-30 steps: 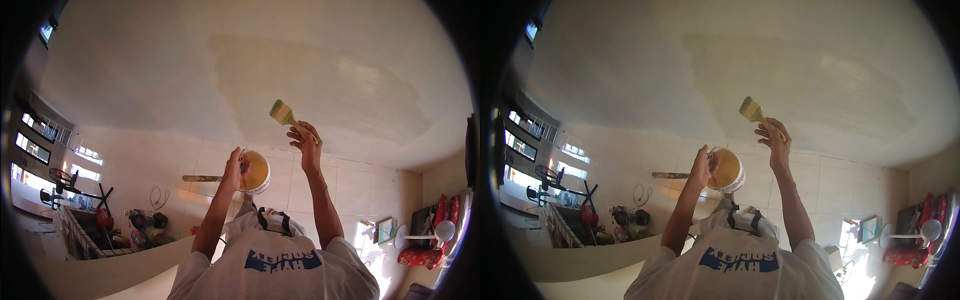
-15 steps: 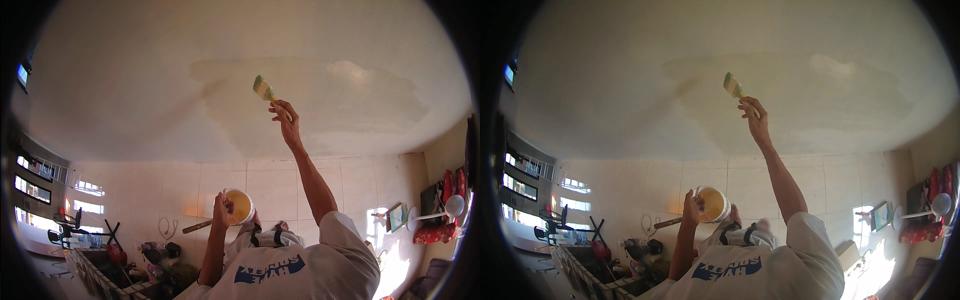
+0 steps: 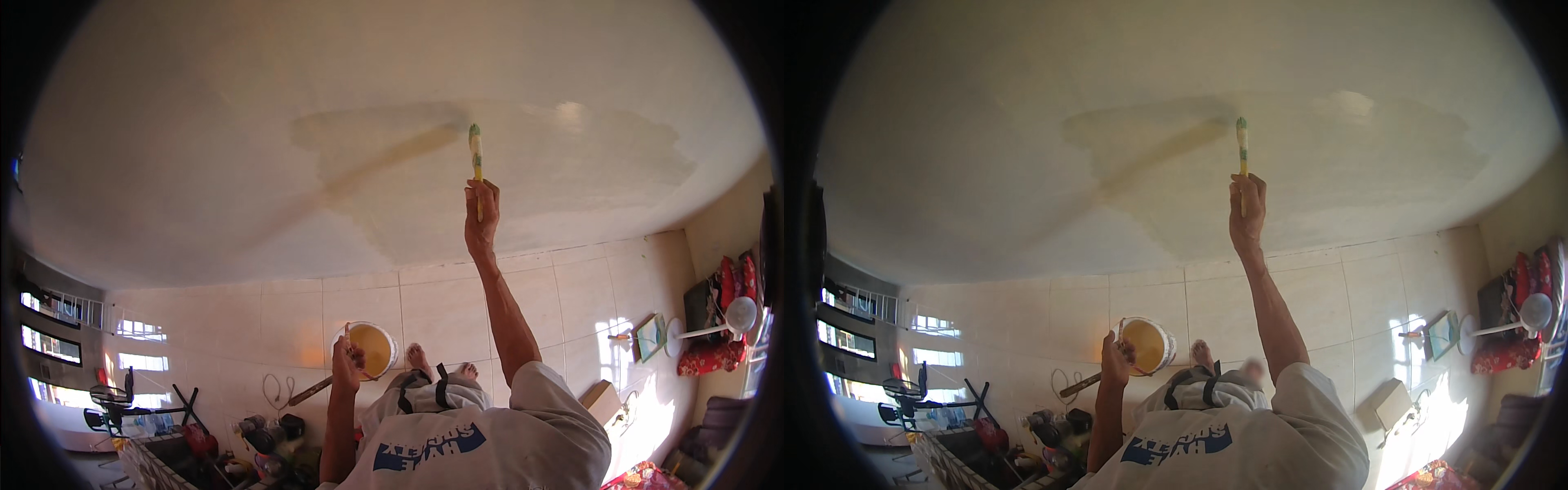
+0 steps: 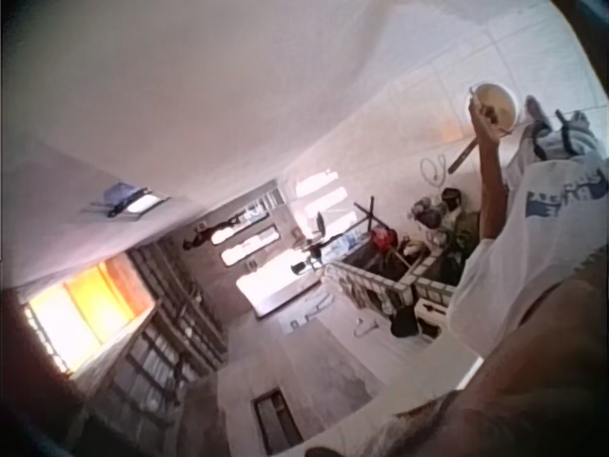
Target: The person paints a ceiling using a paintbrush and a paint container. They repeatedly dip the brush into the container and apply paint in broad strokes across the ceiling surface.
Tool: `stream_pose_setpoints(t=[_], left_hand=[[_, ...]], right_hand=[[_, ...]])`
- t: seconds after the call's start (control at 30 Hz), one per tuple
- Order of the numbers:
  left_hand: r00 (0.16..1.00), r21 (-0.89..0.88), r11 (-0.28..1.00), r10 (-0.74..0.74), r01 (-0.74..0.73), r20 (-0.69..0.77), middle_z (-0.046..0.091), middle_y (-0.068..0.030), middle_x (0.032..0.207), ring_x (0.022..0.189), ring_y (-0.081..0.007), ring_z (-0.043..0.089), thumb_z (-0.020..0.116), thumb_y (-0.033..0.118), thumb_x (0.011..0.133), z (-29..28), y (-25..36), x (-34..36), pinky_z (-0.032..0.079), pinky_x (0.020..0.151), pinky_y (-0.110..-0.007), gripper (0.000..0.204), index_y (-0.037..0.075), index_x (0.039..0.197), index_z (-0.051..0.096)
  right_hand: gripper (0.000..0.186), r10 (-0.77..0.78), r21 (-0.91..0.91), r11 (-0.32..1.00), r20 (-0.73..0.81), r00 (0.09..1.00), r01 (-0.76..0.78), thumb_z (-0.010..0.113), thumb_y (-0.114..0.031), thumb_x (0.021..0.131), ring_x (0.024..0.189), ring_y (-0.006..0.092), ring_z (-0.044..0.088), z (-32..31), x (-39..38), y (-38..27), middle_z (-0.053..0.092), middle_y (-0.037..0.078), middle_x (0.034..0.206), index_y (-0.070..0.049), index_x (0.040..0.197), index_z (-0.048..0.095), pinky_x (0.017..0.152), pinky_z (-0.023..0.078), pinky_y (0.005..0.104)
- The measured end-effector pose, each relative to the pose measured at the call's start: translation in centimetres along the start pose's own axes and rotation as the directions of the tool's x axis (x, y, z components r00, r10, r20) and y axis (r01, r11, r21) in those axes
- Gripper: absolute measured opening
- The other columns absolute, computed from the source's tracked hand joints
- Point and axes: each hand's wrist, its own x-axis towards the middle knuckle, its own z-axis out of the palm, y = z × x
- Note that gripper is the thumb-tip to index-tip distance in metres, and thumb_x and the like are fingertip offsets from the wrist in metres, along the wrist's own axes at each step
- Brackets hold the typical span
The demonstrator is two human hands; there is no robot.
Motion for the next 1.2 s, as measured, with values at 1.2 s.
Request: stream_pose_setpoints(t=[1.2], left_hand=[[0.998, 0.085, 0.995, -0.052, 0.048, 0.036, 0.056, 0.0015, 0.072, 0.063, -0.0134, 0.048, 0.044, 0.055, 0.102, -0.6, 0.5, 1.5, 0.036, 0.059, -0.03, 0.048, 0.01, 0.092, 0.058]], right_hand=[[0.015, 0.113, 0.15, 0.974, 0.34, 0.934, -0.172, 0.063, -0.002, 0.097, 0.09, 0.0246, 0.061, 6.7, -1.6, -7.6, 0.062, 0.011, 0.106, -0.006, 0.112, 0.066, 0.081, 0.05, 0.0315]])
